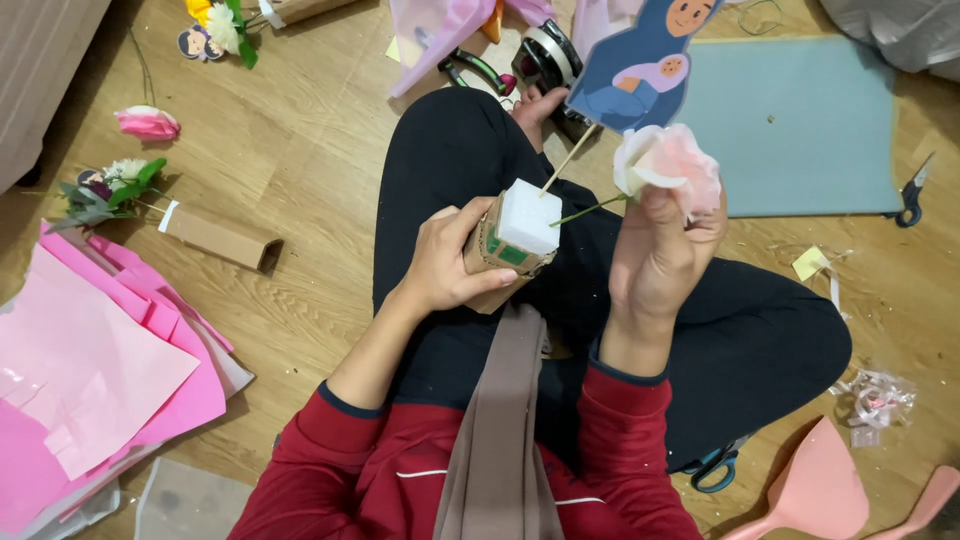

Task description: Arranging artificial flowers by inserting them into a foam block and wrapping the base with decorative materials.

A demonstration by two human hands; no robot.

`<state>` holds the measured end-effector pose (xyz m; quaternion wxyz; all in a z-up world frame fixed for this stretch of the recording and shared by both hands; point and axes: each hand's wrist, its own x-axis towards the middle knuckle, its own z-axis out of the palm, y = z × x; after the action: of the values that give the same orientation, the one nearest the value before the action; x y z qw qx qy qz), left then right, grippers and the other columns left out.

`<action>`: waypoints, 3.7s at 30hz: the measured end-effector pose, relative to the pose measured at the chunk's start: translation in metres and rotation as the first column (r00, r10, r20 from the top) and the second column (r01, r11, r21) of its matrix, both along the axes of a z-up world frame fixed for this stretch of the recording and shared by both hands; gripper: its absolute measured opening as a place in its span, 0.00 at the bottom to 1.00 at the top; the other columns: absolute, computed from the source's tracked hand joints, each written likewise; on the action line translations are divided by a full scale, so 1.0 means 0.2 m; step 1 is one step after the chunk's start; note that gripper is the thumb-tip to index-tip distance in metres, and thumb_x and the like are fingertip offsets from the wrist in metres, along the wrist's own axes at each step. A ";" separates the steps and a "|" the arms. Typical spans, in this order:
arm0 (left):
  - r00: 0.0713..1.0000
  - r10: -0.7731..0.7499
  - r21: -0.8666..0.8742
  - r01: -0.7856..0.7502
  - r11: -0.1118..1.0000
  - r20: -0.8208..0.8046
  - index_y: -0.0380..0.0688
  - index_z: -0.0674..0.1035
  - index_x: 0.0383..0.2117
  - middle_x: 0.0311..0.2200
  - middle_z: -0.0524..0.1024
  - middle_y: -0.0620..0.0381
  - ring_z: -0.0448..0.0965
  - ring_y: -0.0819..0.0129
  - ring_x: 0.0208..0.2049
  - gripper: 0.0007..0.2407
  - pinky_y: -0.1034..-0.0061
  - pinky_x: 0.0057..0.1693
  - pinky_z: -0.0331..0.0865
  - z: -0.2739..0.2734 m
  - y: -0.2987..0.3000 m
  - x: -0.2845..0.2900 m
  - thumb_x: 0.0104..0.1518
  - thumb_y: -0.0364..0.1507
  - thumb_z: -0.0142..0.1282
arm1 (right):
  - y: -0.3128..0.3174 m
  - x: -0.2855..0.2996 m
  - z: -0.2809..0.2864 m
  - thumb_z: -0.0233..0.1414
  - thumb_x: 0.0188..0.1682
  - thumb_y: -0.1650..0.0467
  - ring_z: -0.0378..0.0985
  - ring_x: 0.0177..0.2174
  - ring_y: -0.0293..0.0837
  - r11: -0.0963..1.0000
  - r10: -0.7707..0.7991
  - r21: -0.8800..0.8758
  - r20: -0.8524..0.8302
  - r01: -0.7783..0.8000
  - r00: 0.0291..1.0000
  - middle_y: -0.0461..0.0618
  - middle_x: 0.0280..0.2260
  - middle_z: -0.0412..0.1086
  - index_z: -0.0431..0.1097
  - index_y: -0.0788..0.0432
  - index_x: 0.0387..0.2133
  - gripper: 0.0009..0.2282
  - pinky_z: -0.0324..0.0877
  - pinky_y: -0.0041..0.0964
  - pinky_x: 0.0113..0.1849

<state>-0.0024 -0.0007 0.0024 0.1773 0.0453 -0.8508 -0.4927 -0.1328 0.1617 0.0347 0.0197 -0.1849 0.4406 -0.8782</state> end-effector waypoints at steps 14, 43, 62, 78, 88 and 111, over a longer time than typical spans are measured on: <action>0.981 0.182 0.070 -0.177 0.982 -0.063 0.50 0.67 0.44 0.26 0.75 0.49 0.76 0.50 0.30 0.30 0.63 0.39 0.68 -0.08 0.05 -0.01 0.38 0.54 0.53 | -0.07 0.14 0.09 0.54 0.35 0.53 0.62 0.49 0.38 0.892 0.358 0.280 0.043 -0.356 0.933 0.41 0.49 0.57 0.45 0.50 0.53 0.35 0.62 0.30 0.49; 0.232 0.665 -0.457 -0.567 0.686 0.710 0.47 0.69 0.14 0.19 0.68 0.59 0.71 0.66 0.27 0.27 0.70 0.40 0.66 -0.44 -1.49 0.22 0.56 0.53 0.24 | -0.17 0.23 -0.35 0.51 0.24 0.62 0.64 0.41 0.52 0.682 0.341 0.384 0.586 -0.622 0.735 0.57 0.45 0.60 0.49 0.61 0.55 0.39 0.62 0.46 0.41; 0.710 0.660 -0.788 -0.251 0.562 0.245 0.45 0.69 0.33 0.33 0.68 0.51 0.68 0.58 0.35 0.12 0.65 0.33 0.65 -0.83 -0.81 0.44 0.57 0.38 0.35 | -0.07 0.24 -0.40 0.50 0.30 0.65 0.67 0.42 0.51 0.650 0.397 0.295 0.654 -0.701 0.644 0.57 0.42 0.63 0.56 0.61 0.48 0.29 0.63 0.44 0.43; 0.833 0.539 0.424 -0.536 0.730 0.125 0.30 0.70 0.35 0.26 0.73 0.40 0.75 0.64 0.27 0.05 0.74 0.36 0.74 0.04 -0.51 0.11 0.54 0.18 0.44 | -0.07 0.31 -0.30 0.52 0.37 0.66 0.66 0.31 0.39 0.670 0.499 0.378 0.408 -0.639 0.764 0.47 0.31 0.65 0.61 0.59 0.44 0.21 0.67 0.40 0.34; 0.890 0.424 0.627 -0.235 0.743 -0.168 0.35 0.74 0.26 0.22 0.75 0.44 0.76 0.67 0.23 0.02 0.72 0.32 0.76 0.47 -0.01 -0.10 0.53 0.18 0.48 | -0.03 0.27 -0.41 0.59 0.28 0.70 0.64 0.43 0.43 0.808 0.292 0.519 0.057 -0.278 0.955 0.57 0.41 0.64 0.57 0.62 0.49 0.31 0.60 0.43 0.45; 0.899 0.288 -0.067 -0.326 0.943 -0.329 0.43 0.72 0.13 0.10 0.64 0.61 0.58 0.73 0.11 0.09 0.81 0.20 0.61 0.20 0.14 -0.13 0.48 0.17 0.49 | 0.00 0.25 -0.36 0.61 0.25 0.70 0.59 0.47 0.41 0.890 0.261 0.368 0.069 -0.268 0.963 0.52 0.48 0.59 0.50 0.61 0.55 0.40 0.57 0.42 0.49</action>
<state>-0.0283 0.0268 0.0419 0.3886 0.0892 -0.8217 -0.4071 -0.0832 0.1620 -0.0372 0.1776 -0.2280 0.5705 -0.7687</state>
